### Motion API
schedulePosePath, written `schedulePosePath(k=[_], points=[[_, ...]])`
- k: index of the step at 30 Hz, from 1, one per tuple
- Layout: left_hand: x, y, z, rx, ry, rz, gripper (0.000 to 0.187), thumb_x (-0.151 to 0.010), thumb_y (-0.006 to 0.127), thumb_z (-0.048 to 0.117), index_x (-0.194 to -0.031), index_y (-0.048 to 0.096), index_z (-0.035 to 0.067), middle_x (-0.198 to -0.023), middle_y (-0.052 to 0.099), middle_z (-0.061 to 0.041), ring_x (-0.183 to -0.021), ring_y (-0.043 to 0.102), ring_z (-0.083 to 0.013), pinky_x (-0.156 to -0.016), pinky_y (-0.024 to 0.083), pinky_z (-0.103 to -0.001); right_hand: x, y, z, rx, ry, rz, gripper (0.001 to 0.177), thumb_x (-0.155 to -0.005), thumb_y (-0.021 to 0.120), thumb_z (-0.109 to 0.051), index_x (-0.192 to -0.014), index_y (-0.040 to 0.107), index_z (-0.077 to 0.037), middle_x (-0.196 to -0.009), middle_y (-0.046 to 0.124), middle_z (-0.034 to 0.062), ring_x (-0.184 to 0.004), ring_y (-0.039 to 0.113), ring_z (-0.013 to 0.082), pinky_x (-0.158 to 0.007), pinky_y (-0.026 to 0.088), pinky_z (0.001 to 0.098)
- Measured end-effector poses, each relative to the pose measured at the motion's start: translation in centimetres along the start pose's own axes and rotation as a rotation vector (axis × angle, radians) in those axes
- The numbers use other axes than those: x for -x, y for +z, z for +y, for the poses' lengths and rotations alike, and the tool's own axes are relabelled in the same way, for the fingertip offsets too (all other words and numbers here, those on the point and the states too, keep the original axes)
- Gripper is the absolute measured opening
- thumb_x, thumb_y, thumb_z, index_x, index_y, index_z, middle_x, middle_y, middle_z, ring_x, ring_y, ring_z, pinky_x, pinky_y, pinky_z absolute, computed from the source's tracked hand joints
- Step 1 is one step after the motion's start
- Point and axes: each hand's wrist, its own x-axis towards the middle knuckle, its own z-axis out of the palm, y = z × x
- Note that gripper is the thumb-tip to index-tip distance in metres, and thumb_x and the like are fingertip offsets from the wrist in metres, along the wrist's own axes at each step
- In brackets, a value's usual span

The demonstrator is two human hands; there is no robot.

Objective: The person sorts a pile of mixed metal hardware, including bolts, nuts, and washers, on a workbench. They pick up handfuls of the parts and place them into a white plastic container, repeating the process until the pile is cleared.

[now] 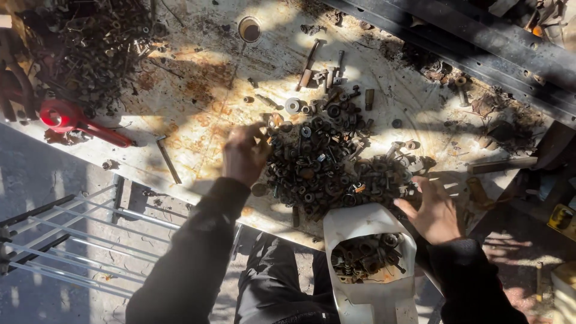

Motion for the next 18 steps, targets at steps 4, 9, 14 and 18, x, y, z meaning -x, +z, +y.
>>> schedulePosePath(k=[4, 9, 14, 18], points=[[7.4, 0.5, 4.2, 0.084, -0.027, -0.156, 0.042, -0.084, 0.075, 0.04, -0.123, 0.073, 0.027, -0.117, 0.069, -0.006, -0.101, 0.066, -0.0308, -0.085, 0.055, -0.046, -0.1, 2.3, 0.0, 0.049, -0.045, 0.279, 0.065, -0.089, 0.076, -0.055, -0.138, 0.059, -0.016, -0.117, 0.061, 0.0154, -0.102, 0.072, 0.0421, -0.083, 0.06, 0.0557], [8.1, 1.9, 6.0, 0.104, 0.144, -0.205, 0.105, -0.08, 0.048, 0.096, -0.16, 0.045, 0.028, -0.17, 0.032, -0.023, -0.156, 0.025, -0.0484, -0.122, 0.022, -0.068, -2.7, 3.1, -1.7, -0.117, -0.394, 0.421, 0.087, -0.082, 0.078, -0.057, -0.154, 0.049, -0.017, -0.166, 0.024, 0.0243, -0.152, 0.025, 0.0505, -0.119, 0.026, 0.0711], [4.3, 4.5, 7.0, -0.045, 0.334, -0.301, 0.093, -0.077, 0.069, 0.081, -0.158, 0.048, 0.041, -0.173, 0.031, -0.015, -0.158, 0.022, -0.0516, -0.119, 0.03, -0.069, -5.9, 3.1, -2.2, -0.012, -0.623, 0.32, 0.111, -0.063, 0.094, -0.035, -0.159, 0.041, -0.017, -0.174, 0.006, 0.0286, -0.158, 0.015, 0.0512, -0.12, 0.02, 0.0753], [3.5, 9.1, 7.3, -0.196, 0.362, -0.168, 0.091, -0.082, 0.071, 0.066, -0.163, 0.037, 0.042, -0.165, 0.038, -0.016, -0.145, 0.04, -0.0527, -0.103, 0.041, -0.063, -8.0, 3.5, -3.6, -0.008, -0.626, 0.298, 0.101, -0.061, 0.093, -0.032, -0.154, 0.054, -0.022, -0.172, 0.029, 0.0188, -0.16, 0.018, 0.0464, -0.122, 0.023, 0.0699]])
